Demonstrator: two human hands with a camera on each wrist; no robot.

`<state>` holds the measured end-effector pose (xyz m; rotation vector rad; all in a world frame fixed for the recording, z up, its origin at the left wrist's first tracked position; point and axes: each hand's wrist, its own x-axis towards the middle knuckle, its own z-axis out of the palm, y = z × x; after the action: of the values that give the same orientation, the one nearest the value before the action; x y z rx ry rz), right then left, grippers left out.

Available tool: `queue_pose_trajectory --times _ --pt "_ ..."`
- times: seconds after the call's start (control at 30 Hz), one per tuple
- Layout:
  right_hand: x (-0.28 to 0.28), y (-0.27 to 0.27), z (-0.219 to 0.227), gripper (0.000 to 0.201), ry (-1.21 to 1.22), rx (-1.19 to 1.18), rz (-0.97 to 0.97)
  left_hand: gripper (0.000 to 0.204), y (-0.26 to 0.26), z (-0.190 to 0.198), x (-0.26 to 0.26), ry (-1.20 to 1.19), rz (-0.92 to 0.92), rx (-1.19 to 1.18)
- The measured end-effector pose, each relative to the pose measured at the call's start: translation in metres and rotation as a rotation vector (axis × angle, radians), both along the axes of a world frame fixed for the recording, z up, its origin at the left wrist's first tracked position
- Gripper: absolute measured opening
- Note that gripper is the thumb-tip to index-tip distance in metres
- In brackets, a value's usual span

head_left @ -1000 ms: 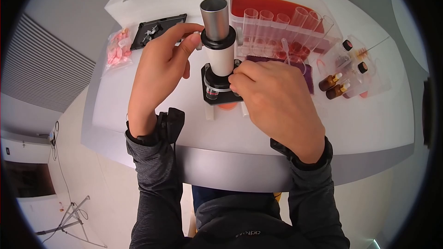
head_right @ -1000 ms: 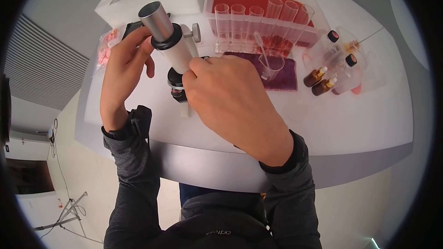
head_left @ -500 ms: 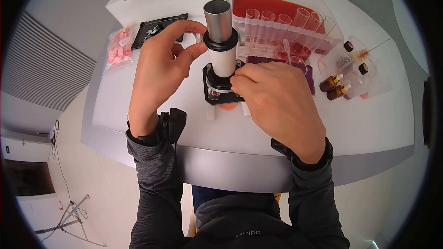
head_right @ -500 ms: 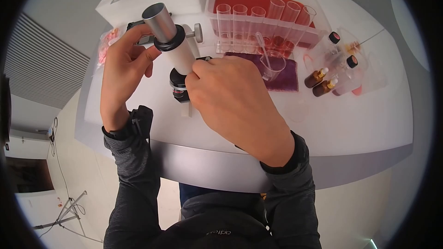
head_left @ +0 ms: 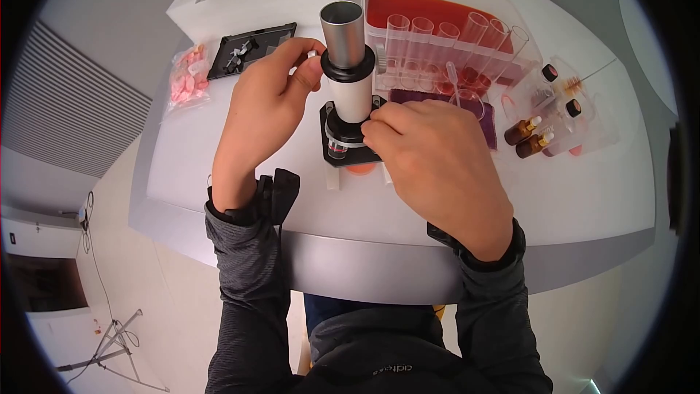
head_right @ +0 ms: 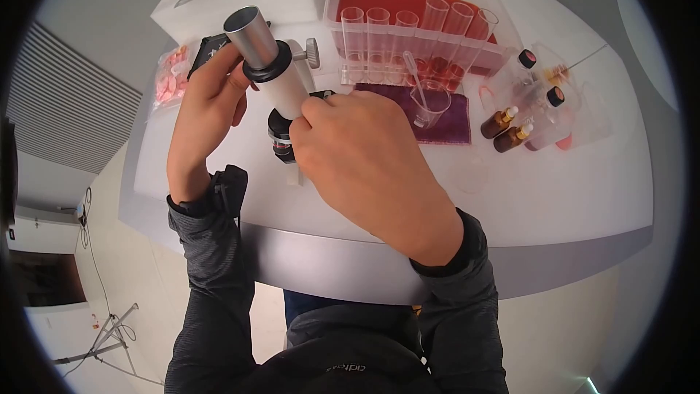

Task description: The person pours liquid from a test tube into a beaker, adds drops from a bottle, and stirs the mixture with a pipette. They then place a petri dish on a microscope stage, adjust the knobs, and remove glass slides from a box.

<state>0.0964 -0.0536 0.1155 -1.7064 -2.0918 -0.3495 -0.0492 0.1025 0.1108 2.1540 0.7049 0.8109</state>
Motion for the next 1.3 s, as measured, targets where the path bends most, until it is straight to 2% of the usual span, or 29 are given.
queue_pose_trajectory --times 0.17,0.27,0.43,0.77,0.97,1.07,1.3 --pt "0.000 0.002 -0.004 0.004 -0.048 0.085 0.017 0.030 0.000 0.002 0.004 0.096 0.072 -0.026" --pt "0.001 0.002 -0.005 0.004 -0.045 0.096 0.022 0.031 0.002 0.001 0.005 0.036 0.059 -0.061" --pt "0.000 -0.001 0.000 0.012 -0.006 0.002 0.003 0.027 -0.003 0.010 -0.006 0.031 0.014 -0.049" --pt "-0.001 -0.001 0.001 0.013 -0.005 0.006 0.003 0.023 0.005 -0.004 -0.001 0.022 0.052 0.214" --pt "0.001 0.000 0.000 0.012 0.004 0.029 0.005 0.030 0.004 -0.004 0.001 0.040 0.055 0.119" --pt "0.002 0.000 -0.001 0.011 0.002 0.022 0.007 0.028 0.002 0.002 -0.002 0.120 0.096 0.156" --pt "0.001 0.000 0.000 0.009 -0.006 0.017 0.004 0.028 0.000 0.007 -0.009 0.011 -0.027 0.022"
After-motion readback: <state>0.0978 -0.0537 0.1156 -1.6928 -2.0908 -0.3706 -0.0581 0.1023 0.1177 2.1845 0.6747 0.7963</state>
